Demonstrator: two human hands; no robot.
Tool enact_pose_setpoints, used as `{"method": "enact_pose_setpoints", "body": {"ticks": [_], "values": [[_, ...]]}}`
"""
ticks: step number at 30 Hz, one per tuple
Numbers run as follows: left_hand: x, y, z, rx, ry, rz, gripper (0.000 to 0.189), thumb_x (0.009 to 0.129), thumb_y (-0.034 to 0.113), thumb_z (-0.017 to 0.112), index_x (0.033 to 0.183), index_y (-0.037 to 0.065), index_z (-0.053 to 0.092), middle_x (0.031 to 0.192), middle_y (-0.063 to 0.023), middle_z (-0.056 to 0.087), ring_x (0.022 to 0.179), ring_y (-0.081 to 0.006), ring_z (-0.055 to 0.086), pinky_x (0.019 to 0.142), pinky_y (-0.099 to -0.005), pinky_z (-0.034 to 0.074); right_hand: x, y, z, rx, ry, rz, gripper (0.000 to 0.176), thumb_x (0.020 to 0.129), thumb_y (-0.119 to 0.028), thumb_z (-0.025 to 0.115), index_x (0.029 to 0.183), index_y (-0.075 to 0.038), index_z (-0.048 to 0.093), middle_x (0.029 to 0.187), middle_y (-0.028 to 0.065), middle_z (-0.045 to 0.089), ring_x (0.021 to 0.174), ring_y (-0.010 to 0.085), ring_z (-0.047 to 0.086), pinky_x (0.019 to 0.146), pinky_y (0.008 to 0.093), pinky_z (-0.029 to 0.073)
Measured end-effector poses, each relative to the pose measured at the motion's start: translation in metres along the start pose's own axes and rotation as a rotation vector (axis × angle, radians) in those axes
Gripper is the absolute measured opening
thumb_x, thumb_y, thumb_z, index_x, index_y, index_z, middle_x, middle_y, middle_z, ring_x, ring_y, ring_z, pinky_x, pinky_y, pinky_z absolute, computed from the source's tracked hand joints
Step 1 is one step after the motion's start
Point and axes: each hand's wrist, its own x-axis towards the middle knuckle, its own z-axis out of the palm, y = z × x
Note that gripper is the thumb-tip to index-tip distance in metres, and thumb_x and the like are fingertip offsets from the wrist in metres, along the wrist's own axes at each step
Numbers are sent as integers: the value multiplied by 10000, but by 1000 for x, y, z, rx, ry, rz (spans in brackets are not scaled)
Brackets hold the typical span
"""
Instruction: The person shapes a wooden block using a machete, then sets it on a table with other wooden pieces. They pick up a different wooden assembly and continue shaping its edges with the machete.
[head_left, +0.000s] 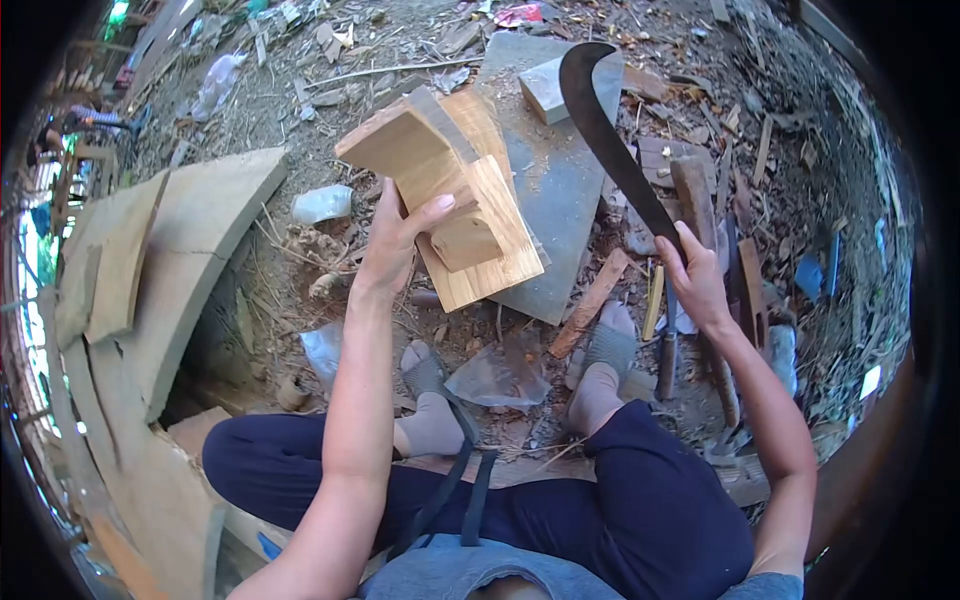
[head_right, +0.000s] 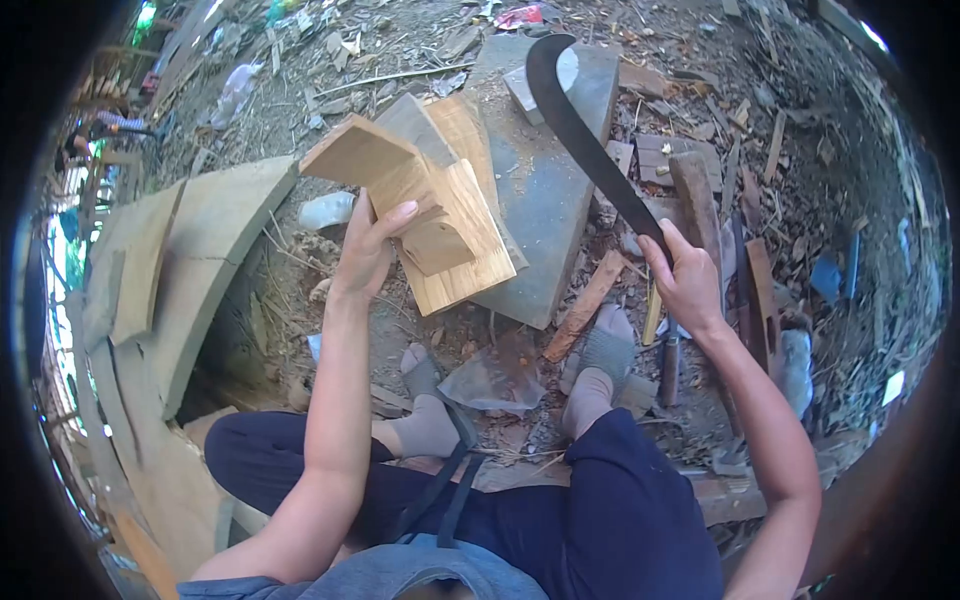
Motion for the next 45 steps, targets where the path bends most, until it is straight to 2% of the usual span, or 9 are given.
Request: {"method": "enact_pose_setpoints", "body": {"ticks": [9,18,20,22,24,28,31,39,45], "values": [[-26,1,-6,107,190,247,592,902,193,690,1359,-40,393,1284,-128,542,1206,-222,541,1035,-377,428,-15,36,13,-29,42,106,394,978,-353,560,1174,-15,611,846,241,680,863,433,659,732,472,505],[-14,13,-14,-317,327,196,479,956,227,635,1365,62,449,1307,-72,562,1222,-232,540,1036,-439,417,-13,61,30,-26,16,165,494,980,-366,556,1280,27,555,1004,289,672,996,428,652,839,451,500],[-11,15,-8,-437,398,97,362,953,157,638,1287,66,531,1235,-47,606,1154,-174,573,1009,-371,441,-10,64,33,-21,57,61,438,1000,-341,526,1231,30,564,866,229,698,828,363,698,742,418,521],[-12,11,-9,-455,391,99,348,947,152,647,1272,76,547,1224,-32,615,1143,-169,581,1003,-375,451,-6,54,23,263,-239,409,356,1019,-316,493,1135,13,559,698,127,656,630,241,653,609,368,498],[-15,6,-8,-404,283,157,337,939,146,660,1255,77,562,1210,-29,624,1139,-164,585,988,-382,462,-7,74,31,371,-259,415,294,1032,-299,466,1064,-14,532,603,47,579,526,137,558,515,327,446],[-23,-3,-18,-374,170,192,451,950,207,638,1333,33,476,1287,-89,581,1196,-232,577,1039,-432,455,-12,82,33,112,-366,374,276,1003,-238,501,1133,3,529,819,161,653,804,311,659,765,418,511],[-25,-3,-19,-449,99,208,458,956,214,628,1336,17,466,1283,-109,579,1200,-248,575,1040,-439,461,-6,48,28,-236,112,-24,420,931,-133,572,1324,-9,490,1262,225,538,1215,379,498,1028,436,390],[-23,-1,0,-397,74,151,444,962,207,617,1332,10,471,1278,-128,587,1162,-252,604,1011,-414,500,41,-139,12,15,-9,-621,529,932,-382,609,1366,-88,541,1383,145,531,1340,316,421,1136,474,280],[-19,7,18,-420,148,124,320,902,81,685,1208,32,611,1181,-83,662,1064,-168,640,964,-338,508,51,-158,38,-32,-124,-580,829,784,-424,738,1435,-11,435,1432,180,492,1410,342,350,1159,484,265]]}}
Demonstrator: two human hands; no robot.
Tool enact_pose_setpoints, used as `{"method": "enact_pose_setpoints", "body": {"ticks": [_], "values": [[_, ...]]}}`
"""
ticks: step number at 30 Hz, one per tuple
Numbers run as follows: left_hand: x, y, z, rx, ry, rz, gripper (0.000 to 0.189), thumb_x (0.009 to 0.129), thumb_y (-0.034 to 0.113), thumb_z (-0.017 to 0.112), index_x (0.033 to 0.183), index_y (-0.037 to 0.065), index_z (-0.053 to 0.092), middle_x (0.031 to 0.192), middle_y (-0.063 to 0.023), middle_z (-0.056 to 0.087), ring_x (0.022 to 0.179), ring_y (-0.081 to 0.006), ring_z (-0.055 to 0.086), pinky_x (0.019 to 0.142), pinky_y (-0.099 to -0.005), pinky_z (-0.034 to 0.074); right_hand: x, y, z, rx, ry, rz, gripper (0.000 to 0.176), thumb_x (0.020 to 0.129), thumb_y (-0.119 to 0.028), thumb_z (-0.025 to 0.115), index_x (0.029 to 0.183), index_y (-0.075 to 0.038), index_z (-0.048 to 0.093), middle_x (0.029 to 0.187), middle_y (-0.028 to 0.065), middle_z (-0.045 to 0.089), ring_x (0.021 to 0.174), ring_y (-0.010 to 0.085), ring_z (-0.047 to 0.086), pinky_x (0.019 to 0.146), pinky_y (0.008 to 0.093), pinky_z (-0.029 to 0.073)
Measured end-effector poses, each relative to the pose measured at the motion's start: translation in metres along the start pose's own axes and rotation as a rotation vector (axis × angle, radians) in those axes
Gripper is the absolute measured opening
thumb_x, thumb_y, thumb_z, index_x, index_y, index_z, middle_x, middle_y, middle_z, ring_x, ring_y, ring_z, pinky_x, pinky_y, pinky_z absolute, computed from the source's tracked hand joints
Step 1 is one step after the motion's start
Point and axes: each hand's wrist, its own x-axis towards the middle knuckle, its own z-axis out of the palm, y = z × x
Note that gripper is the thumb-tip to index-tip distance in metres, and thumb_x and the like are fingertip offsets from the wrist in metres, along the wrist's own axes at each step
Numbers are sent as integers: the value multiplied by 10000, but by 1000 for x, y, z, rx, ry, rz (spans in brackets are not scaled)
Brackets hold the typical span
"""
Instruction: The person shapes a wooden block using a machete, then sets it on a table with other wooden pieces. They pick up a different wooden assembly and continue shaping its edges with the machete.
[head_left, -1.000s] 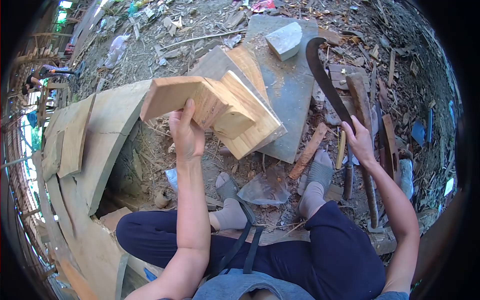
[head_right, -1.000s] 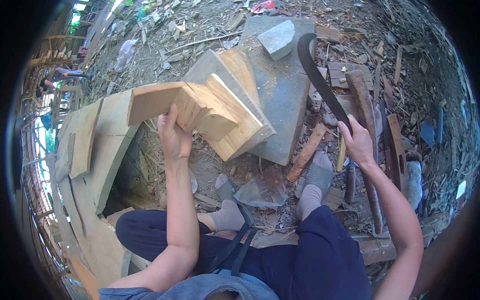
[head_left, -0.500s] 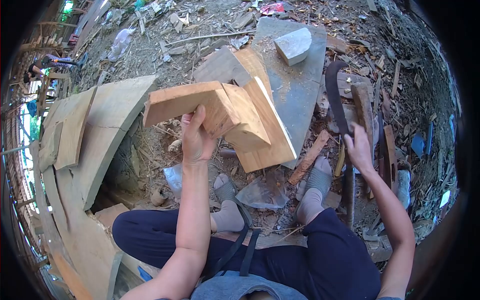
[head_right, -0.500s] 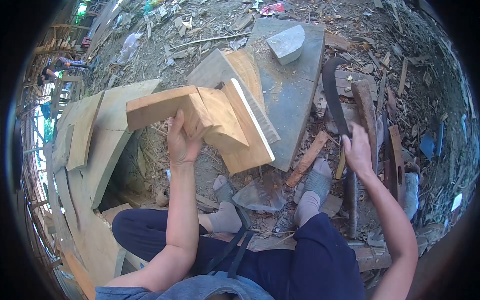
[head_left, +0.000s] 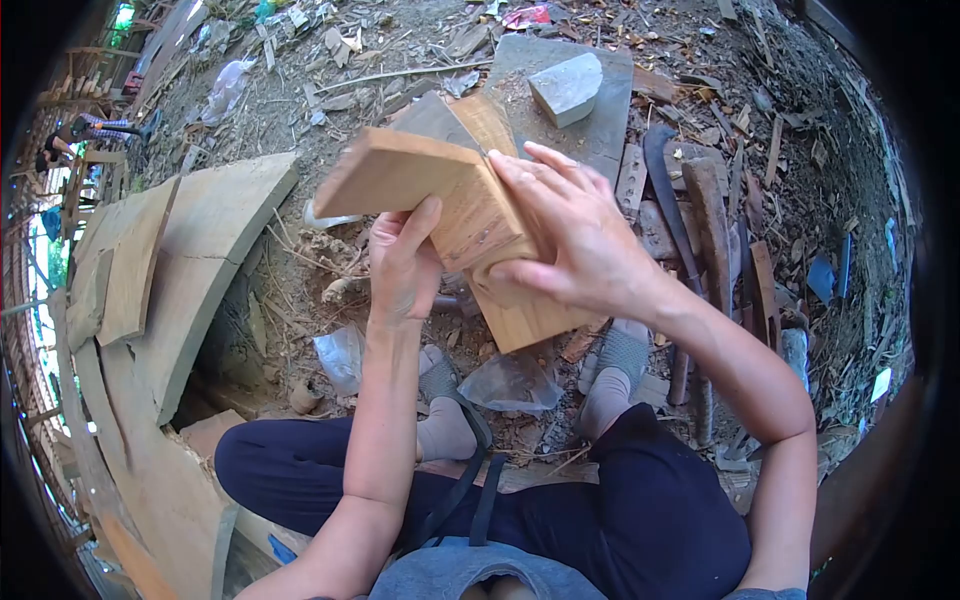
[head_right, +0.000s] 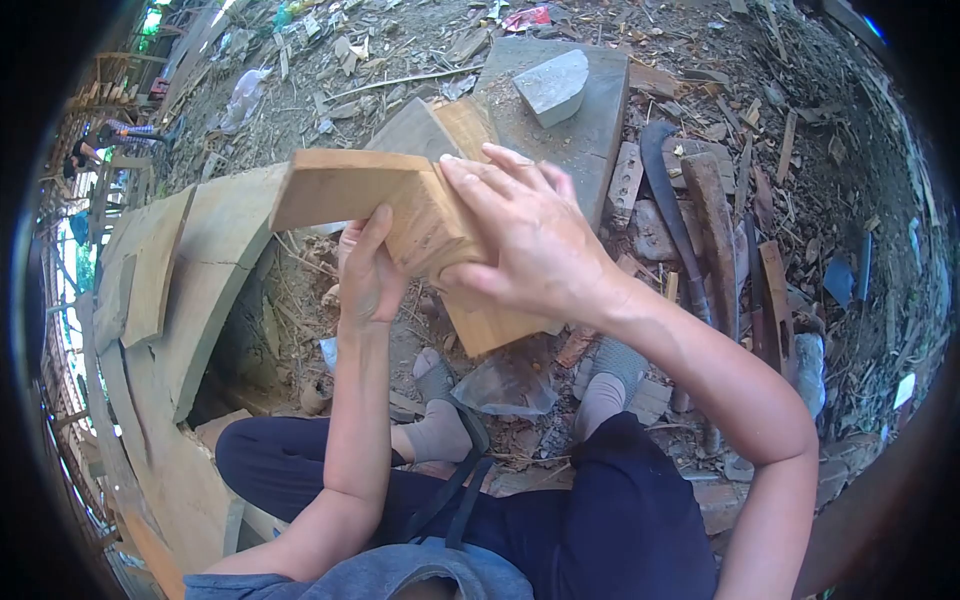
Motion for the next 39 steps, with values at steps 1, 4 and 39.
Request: {"method": "enact_pose_setpoints", "body": {"ticks": [1,4,39], "values": [[0,1,1,41,-23,11,325,889,72,702,1201,32,619,1174,-77,665,1051,-156,639,957,-326,503,2,7,2,-5,-12,-6,829,784,-424,738,1435,-11,435,1432,180,492,1410,342,350,1159,484,265],[1,7,6,102,-50,39,326,870,42,717,1186,26,637,1151,-66,674,1049,-146,638,922,-329,518,8,21,-2,268,-100,-11,875,720,-261,803,1466,-36,402,1463,179,467,1426,370,323,1172,455,309],[19,4,-24,643,56,110,387,902,132,711,1255,-7,632,1151,-81,682,1058,-127,615,949,-282,483,41,51,36,297,-296,46,849,790,-394,775,1483,-84,397,1459,183,467,1381,330,394,1157,445,317]]}}
